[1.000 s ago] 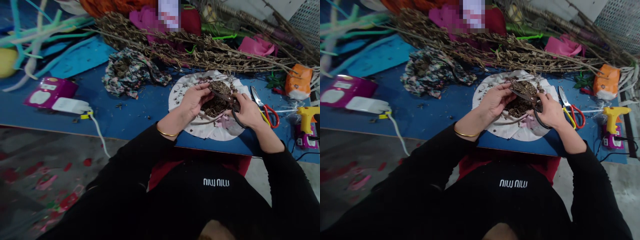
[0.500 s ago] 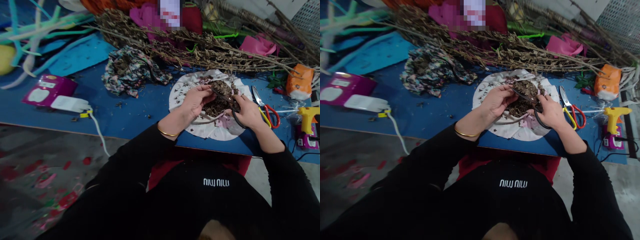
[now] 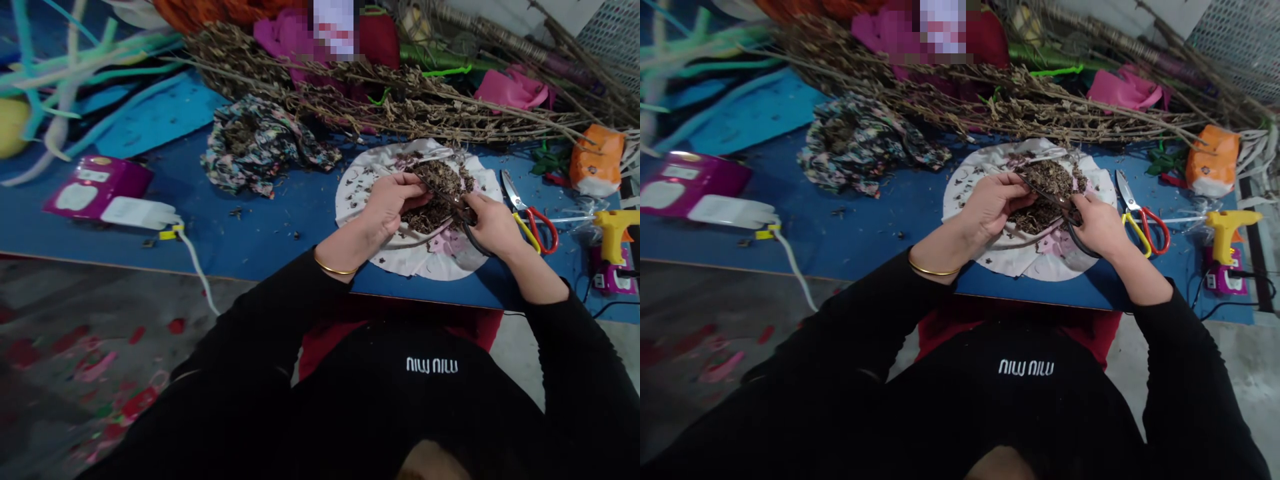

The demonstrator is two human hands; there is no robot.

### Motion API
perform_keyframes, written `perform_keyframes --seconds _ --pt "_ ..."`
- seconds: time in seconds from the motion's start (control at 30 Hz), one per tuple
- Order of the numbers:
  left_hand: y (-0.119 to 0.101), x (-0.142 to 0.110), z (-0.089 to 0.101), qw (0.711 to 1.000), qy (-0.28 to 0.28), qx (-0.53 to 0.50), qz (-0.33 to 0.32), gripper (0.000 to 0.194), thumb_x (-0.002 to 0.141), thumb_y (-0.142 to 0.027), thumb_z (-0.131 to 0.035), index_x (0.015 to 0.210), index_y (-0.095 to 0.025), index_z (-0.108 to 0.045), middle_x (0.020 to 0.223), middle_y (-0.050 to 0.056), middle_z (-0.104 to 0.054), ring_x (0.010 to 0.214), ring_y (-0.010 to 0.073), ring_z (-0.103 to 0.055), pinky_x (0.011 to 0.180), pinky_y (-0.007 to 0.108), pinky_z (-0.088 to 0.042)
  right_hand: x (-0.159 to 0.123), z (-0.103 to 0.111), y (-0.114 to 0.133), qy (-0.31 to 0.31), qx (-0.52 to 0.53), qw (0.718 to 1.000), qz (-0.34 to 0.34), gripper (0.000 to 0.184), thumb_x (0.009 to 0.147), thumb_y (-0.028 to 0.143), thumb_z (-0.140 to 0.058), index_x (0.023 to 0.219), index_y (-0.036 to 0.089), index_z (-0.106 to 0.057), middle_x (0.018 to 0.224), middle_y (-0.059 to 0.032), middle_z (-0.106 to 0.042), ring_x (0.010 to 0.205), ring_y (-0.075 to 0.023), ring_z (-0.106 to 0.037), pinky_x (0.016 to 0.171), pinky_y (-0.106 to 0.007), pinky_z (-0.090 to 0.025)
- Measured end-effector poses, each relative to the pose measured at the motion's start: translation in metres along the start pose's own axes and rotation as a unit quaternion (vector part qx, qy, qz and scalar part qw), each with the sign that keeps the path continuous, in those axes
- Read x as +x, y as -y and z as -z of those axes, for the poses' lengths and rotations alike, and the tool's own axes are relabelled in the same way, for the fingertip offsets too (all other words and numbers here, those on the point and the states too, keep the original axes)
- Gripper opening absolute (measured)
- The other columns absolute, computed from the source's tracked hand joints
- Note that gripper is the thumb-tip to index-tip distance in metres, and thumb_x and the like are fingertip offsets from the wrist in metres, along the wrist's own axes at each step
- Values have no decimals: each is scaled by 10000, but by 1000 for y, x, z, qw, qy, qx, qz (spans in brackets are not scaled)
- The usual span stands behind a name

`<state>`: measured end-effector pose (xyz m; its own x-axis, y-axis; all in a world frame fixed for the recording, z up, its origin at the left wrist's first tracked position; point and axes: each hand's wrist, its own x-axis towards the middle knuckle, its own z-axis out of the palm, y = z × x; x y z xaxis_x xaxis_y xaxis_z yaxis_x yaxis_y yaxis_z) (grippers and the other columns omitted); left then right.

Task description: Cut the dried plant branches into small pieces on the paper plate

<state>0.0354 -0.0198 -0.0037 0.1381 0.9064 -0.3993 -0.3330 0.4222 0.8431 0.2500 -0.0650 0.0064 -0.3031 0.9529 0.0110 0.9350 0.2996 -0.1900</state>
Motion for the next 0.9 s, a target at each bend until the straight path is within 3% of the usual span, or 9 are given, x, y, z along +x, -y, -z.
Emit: perform_keyframes --seconds 0.2,0.37,0.57,0.9 --pt "-1 1 1 1000 -1 -4 -6 169 726 -39 -699 655 -165 -611 652 -6 -679 689 132 -712 855 323 -614 1 -4 -1 -30 0 1000 5 379 884 331 -464 1159 187 -680 1044 -140 -726 841 -259 -650 696 -351 -453" --pt "3 2 0 1000 28 13 4 130 707 -47 -727 734 -161 -671 694 4 -710 720 150 -724 860 351 -616 1 -6 -1 -35 -23 999 2 540 854 374 -514 1333 143 -609 1163 -178 -689 870 -288 -639 677 -368 -452" --pt "9 6 2 999 39 23 7 123 700 -63 -721 680 -157 -645 711 26 -721 760 160 -731 844 340 -614 1 -7 -1 -8 -14 1000 -2 468 849 299 -484 1260 144 -646 1132 -169 -691 899 -279 -645 703 -364 -450" --pt "-3 -1 -2 999 24 13 33 193 761 -6 -692 771 -175 -600 691 10 -693 727 150 -720 830 329 -618 2 -5 -1 -13 -6 1000 0 344 890 320 -487 1117 158 -688 1007 -153 -727 852 -264 -666 687 -342 -430"
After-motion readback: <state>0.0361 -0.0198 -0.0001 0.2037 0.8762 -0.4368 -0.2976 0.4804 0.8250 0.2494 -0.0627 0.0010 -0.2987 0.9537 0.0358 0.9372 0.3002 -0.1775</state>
